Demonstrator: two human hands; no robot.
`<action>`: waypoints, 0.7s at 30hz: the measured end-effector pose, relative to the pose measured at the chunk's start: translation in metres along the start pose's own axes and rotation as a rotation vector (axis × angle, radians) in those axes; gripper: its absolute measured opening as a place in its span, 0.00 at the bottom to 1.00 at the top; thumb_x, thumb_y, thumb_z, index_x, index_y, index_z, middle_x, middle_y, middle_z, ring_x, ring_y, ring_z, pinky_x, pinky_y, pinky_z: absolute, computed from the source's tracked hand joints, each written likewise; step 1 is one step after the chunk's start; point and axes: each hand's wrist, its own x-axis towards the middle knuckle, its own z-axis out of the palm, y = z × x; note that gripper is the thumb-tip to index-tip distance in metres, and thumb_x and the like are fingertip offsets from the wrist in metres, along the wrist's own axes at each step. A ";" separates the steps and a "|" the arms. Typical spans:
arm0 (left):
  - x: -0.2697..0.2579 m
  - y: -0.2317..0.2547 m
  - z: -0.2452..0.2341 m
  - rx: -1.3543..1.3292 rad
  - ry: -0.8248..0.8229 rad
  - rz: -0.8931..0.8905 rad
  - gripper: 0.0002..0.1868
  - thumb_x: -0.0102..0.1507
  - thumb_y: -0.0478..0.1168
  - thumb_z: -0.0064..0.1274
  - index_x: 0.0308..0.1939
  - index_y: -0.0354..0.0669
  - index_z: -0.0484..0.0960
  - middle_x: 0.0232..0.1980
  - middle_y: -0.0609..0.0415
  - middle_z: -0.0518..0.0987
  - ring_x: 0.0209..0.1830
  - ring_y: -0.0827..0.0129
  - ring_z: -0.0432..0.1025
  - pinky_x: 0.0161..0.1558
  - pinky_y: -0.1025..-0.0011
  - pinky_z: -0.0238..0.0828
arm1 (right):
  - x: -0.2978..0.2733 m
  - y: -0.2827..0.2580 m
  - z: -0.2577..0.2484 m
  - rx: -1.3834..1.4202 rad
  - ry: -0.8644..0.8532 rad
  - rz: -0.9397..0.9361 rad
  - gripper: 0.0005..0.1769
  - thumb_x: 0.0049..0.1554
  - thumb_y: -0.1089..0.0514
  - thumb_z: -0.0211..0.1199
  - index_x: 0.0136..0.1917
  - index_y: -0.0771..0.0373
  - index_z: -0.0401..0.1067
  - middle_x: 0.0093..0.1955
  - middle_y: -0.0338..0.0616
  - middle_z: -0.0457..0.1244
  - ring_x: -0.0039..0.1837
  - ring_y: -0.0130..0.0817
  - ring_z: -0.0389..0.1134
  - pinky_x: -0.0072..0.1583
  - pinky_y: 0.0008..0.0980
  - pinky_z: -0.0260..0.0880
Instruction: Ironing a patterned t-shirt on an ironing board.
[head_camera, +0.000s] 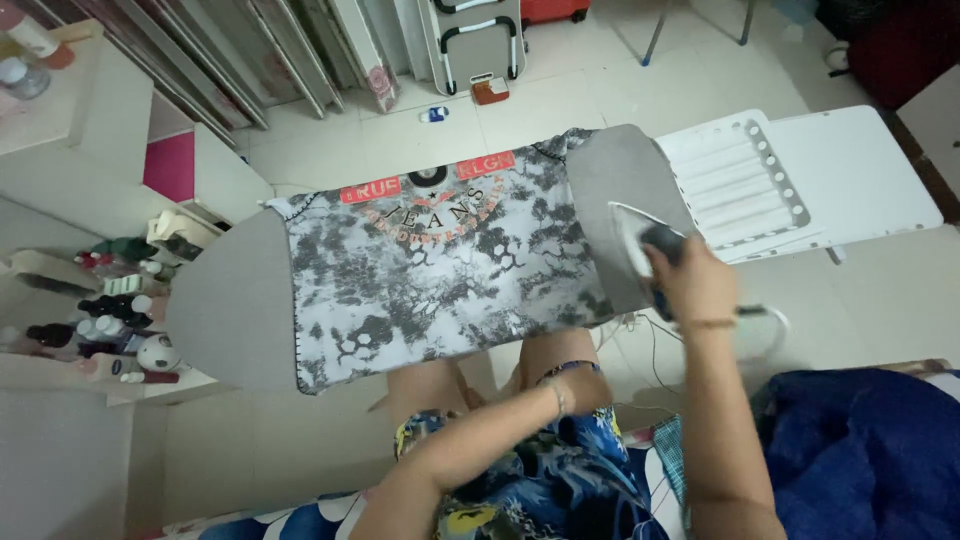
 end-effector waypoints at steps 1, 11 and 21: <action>-0.014 0.002 -0.005 -0.142 -0.137 0.119 0.10 0.66 0.36 0.46 0.37 0.43 0.83 0.42 0.50 0.82 0.42 0.60 0.75 0.55 0.55 0.66 | 0.002 -0.030 -0.012 0.002 -0.078 -0.063 0.31 0.60 0.32 0.62 0.47 0.65 0.73 0.41 0.60 0.70 0.46 0.59 0.74 0.46 0.53 0.72; -0.161 -0.223 -0.112 -0.235 0.228 -0.745 0.15 0.67 0.45 0.50 0.59 0.56 0.76 0.69 0.62 0.70 0.78 0.64 0.54 0.76 0.61 0.48 | -0.022 -0.171 0.077 -0.088 -0.380 -0.416 0.27 0.60 0.35 0.55 0.57 0.60 0.69 0.39 0.49 0.70 0.44 0.49 0.75 0.44 0.47 0.77; -0.179 -0.327 -0.176 -0.049 0.258 -0.931 0.38 0.72 0.64 0.25 0.81 0.51 0.48 0.83 0.48 0.43 0.83 0.51 0.35 0.77 0.46 0.25 | -0.021 -0.125 0.084 -0.072 -0.353 -0.294 0.26 0.62 0.35 0.53 0.48 0.61 0.66 0.40 0.57 0.70 0.45 0.53 0.75 0.46 0.46 0.76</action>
